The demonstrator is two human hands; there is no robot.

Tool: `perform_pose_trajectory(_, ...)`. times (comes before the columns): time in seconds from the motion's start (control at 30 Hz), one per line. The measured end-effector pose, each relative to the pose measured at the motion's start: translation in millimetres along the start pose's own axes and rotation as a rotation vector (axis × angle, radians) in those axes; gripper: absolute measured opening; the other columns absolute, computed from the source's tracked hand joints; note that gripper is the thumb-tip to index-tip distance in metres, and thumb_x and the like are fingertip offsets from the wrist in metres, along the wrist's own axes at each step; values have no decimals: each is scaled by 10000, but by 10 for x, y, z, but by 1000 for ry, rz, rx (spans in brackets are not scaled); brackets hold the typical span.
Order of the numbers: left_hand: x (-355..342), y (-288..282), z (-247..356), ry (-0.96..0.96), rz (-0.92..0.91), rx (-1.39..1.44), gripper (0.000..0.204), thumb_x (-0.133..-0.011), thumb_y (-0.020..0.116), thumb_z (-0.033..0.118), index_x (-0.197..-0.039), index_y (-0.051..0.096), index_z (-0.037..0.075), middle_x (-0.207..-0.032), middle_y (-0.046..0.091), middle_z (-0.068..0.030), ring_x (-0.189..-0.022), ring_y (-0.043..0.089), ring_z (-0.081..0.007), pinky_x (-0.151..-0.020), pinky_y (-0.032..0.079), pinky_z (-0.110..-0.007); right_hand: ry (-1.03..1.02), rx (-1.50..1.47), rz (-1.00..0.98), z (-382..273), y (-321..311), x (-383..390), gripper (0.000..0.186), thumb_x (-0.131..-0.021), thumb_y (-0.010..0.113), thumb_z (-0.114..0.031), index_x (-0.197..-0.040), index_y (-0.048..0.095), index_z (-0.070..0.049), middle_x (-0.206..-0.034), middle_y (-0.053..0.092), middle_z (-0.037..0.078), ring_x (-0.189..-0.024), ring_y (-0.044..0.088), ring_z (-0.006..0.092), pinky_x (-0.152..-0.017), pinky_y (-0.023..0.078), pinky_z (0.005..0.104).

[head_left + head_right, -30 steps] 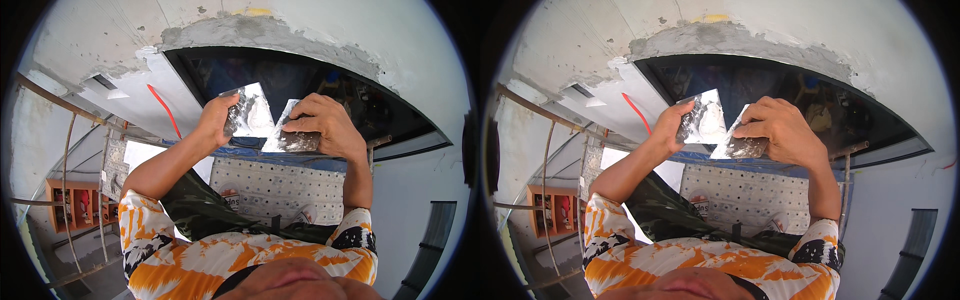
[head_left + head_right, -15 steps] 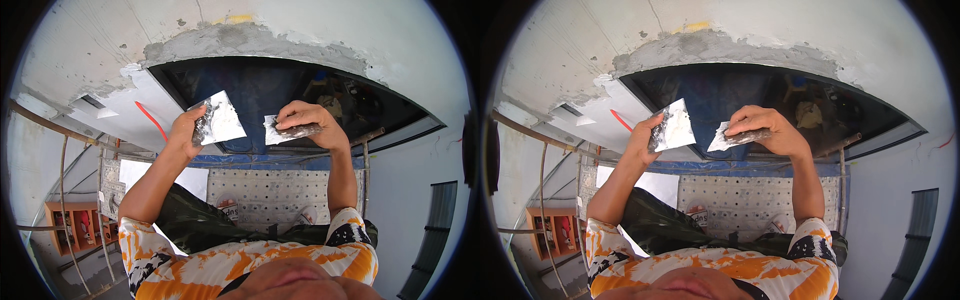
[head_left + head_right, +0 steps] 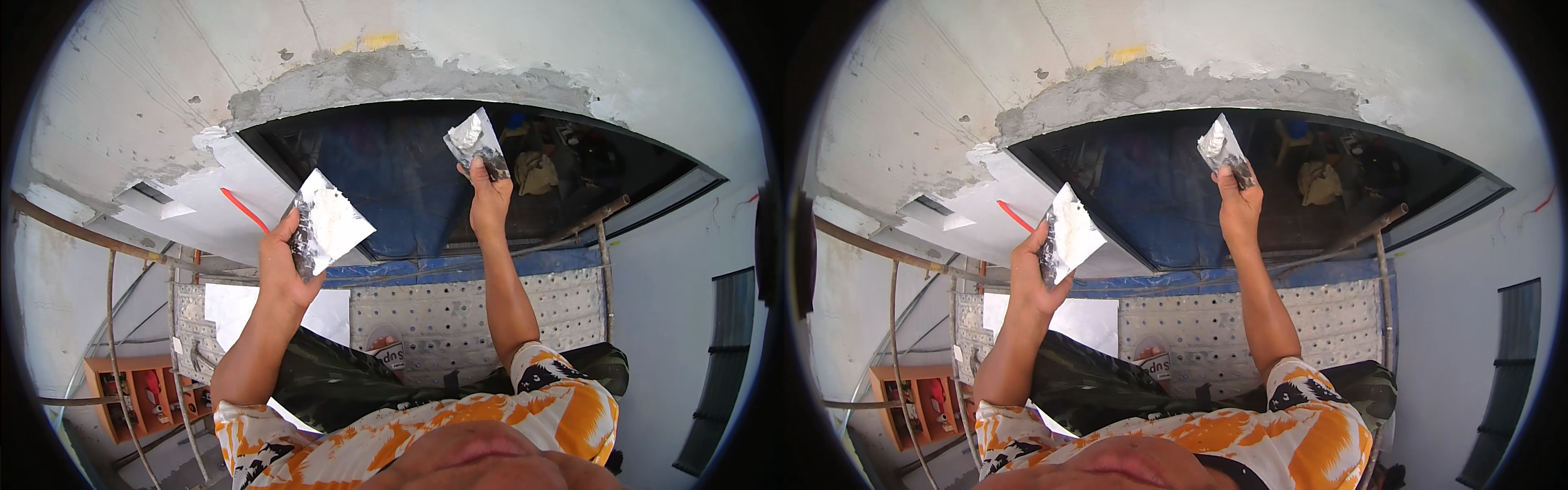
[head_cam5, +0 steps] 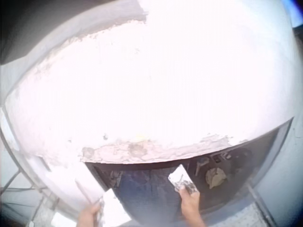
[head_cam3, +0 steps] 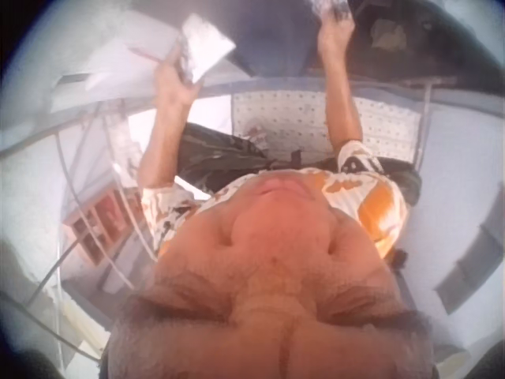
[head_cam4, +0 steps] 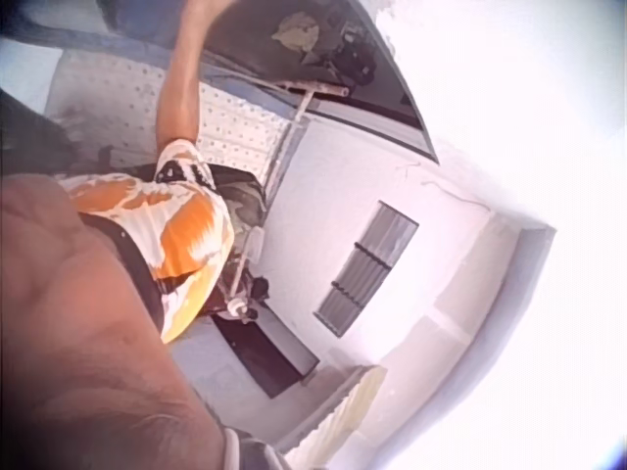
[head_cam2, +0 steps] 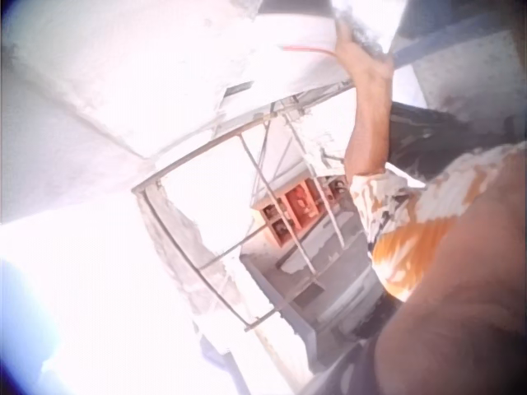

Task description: The person applies plaster to a ceiling area using a hawk and trowel. They repeatedly scoop plaster from the hawk and smooth it onto the ceiling surface, working along the edge of a window opening.

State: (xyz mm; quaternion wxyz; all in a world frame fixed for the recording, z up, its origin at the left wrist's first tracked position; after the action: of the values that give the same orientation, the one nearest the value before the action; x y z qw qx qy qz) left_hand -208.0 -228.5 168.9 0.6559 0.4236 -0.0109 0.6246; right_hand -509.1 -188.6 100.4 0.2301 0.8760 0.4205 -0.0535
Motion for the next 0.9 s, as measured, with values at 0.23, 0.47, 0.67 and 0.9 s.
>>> perform_pose_trajectory(0.23,181,95,106,28,-122,-51,300,-990,510,236,-1195,611,41,-1042,720,-66,-861,719,-184,-705,601,-326,-768,989,724,-135,-12,-793,543,-851,590,48,-1372,543,-98,-1293,506,156,-1169,451,371,-1006,362,478)
perform_pose_trajectory(0.47,112,59,78,33,-100,-34,306,-990,505,228,-1210,607,41,-1066,713,-70,-907,710,-188,-759,597,-336,-740,983,648,690,677,-869,628,-770,717,-41,-1371,558,-134,-1398,367,224,-1276,342,462,-1081,296,563)
perform_pose_trajectory(0.67,57,-55,126,48,-47,-75,300,-980,521,241,-1193,626,58,-1059,717,-50,-889,709,-173,-725,595,-325,-598,894,740,317,413,-648,550,-849,631,-39,-1376,554,-176,-1361,454,139,-1249,410,361,-1014,338,480)
perform_pose_trajectory(0.9,55,-99,150,55,-58,-36,329,-974,528,231,-1227,598,32,-1090,708,-75,-909,708,-193,-758,596,-339,-538,778,792,369,471,-1065,663,-805,663,12,-1423,495,-161,-1376,368,237,-1256,343,440,-1029,331,545)
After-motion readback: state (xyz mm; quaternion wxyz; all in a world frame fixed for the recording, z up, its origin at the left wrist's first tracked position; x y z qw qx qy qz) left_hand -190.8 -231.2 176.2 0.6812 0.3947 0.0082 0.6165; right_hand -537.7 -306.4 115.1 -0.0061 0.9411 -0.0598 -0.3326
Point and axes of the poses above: each hand's wrist, its own x-axis away from the middle knuckle, its own y-axis out of the palm, z = x × y, the point moved 6 cm from there along -x, towards the middle knuckle
